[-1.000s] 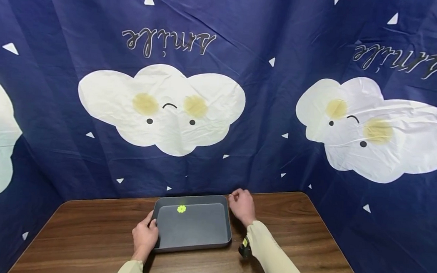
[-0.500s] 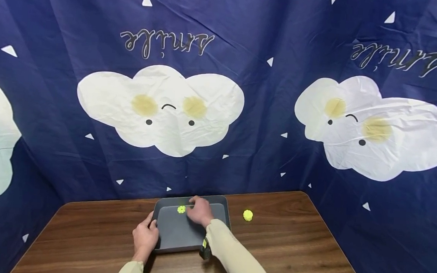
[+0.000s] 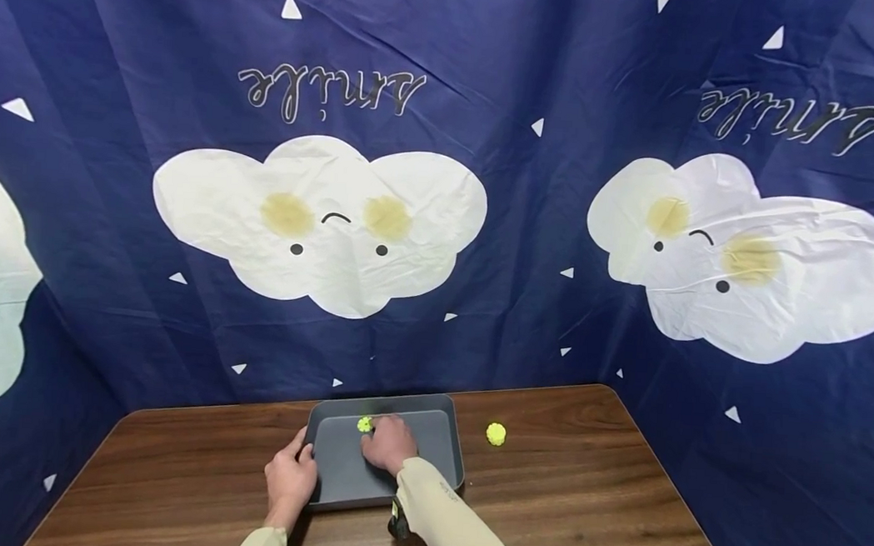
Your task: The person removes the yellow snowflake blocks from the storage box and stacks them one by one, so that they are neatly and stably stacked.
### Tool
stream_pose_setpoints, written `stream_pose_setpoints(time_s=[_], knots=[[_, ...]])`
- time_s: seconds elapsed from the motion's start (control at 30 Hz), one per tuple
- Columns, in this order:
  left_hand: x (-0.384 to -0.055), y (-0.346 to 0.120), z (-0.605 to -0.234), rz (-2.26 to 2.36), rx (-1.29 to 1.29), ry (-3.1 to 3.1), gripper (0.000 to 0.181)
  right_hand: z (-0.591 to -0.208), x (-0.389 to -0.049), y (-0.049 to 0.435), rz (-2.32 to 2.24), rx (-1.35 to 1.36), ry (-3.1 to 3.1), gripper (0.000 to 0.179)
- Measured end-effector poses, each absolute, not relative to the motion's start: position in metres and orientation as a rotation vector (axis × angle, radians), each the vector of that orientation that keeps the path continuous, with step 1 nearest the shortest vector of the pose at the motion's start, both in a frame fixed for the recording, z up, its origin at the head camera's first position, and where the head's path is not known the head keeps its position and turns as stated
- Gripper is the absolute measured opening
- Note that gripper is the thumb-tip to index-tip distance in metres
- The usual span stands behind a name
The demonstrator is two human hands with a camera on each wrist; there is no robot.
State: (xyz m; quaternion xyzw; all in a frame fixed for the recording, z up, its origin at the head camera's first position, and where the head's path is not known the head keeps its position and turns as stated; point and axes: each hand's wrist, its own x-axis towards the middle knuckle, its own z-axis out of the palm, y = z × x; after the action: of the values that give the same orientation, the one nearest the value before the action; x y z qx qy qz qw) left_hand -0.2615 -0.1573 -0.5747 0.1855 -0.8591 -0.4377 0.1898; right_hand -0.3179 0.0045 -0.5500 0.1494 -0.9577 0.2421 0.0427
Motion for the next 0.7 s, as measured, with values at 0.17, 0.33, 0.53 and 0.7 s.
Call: stream_pose_setpoints(time_s=[0.17,0.33,0.53,0.7], knots=[[-0.262,-0.157,-0.576,-1.219,0.512,-2.391,0.040,-0.559,-0.316,0.008,0.669,0.301,-2.816,0.019],[-0.261,-0.158,-0.575,-1.219,0.499,-2.382,0.039,-0.565,-0.318,0.013,0.771,0.173,-2.790,0.029],[-0.260,-0.158,-0.574,-1.240,0.514,-2.400,0.040,-0.562,-0.316,0.016,0.897,0.126,-2.833,0.031],[-0.261,-0.157,-0.574,-1.232,0.517,-2.412,0.041,-0.565,-0.318,0.017,0.974,0.111,-2.814,0.023]])
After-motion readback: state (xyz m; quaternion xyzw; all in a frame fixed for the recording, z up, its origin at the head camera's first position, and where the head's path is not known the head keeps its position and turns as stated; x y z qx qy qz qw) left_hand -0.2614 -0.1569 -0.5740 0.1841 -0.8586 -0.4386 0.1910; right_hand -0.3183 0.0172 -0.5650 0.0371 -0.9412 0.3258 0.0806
